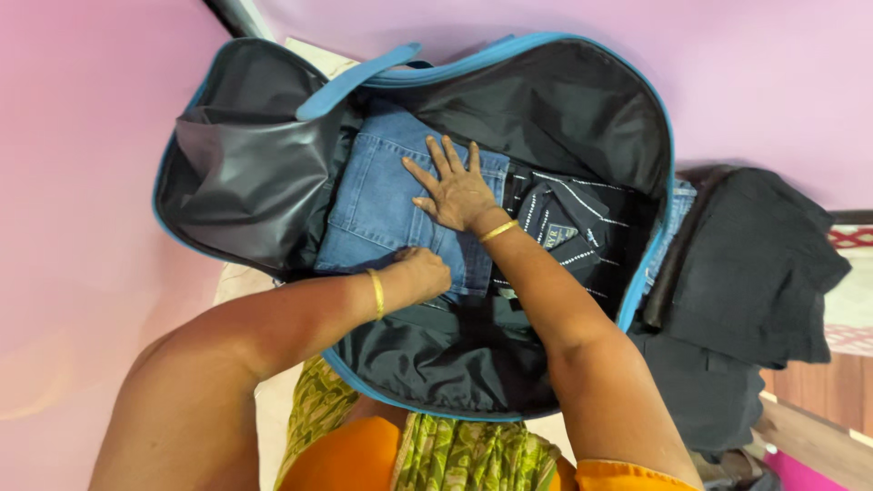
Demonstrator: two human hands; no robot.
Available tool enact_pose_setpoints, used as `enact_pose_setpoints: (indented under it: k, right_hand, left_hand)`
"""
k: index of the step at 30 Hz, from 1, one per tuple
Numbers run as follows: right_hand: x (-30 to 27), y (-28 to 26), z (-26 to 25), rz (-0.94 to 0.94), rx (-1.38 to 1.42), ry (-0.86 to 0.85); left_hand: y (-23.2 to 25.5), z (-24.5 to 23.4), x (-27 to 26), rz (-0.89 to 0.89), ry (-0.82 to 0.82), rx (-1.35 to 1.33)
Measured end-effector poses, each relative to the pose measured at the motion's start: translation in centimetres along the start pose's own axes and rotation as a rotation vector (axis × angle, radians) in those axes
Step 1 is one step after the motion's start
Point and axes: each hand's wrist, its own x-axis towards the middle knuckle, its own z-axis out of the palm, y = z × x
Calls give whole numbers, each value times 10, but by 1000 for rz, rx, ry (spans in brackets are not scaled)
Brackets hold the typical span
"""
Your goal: The person packs folded clothes into a blue duffel bag. They place a patterned garment, jeans, black trousers, a grey top, a black top, and additional jeans into the bag, pressing each item down before zipping the bag closed.
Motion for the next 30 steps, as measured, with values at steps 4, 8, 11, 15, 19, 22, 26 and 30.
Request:
enact_pose_setpoints:
  k: [4, 8, 11, 15, 19, 22, 26, 30]
  right_hand:
    - [-7, -3, -11, -14, -3, 22]
    - [-52, 5, -24, -124, -77, 33]
    - [-98, 8, -23, -200, -53, 23]
    - [-134, -12, -7, -285, -95, -24]
    - [-133, -23, 14, -227, -231, -114]
    - [-132, -21, 25, -231, -257, -25]
    - [-129, -18, 27, -219, -220, -66]
    - [-131, -22, 12, -205, -163, -90]
  left_hand:
    - [-4, -12, -18, -29, 129, -4]
    - [-16, -29, -39, -269, 242, -188]
    - [-42, -40, -50, -461, 219, -181]
    - [-68, -55, -59, -523, 66, -231]
    - [-67, -60, -58, -556, 13, -217]
    - [-69, -58, -62, -532, 38, -272]
    - [-74, -60, -63, -528, 24, -296]
    - [-70, -64, -65, -537, 8, -295]
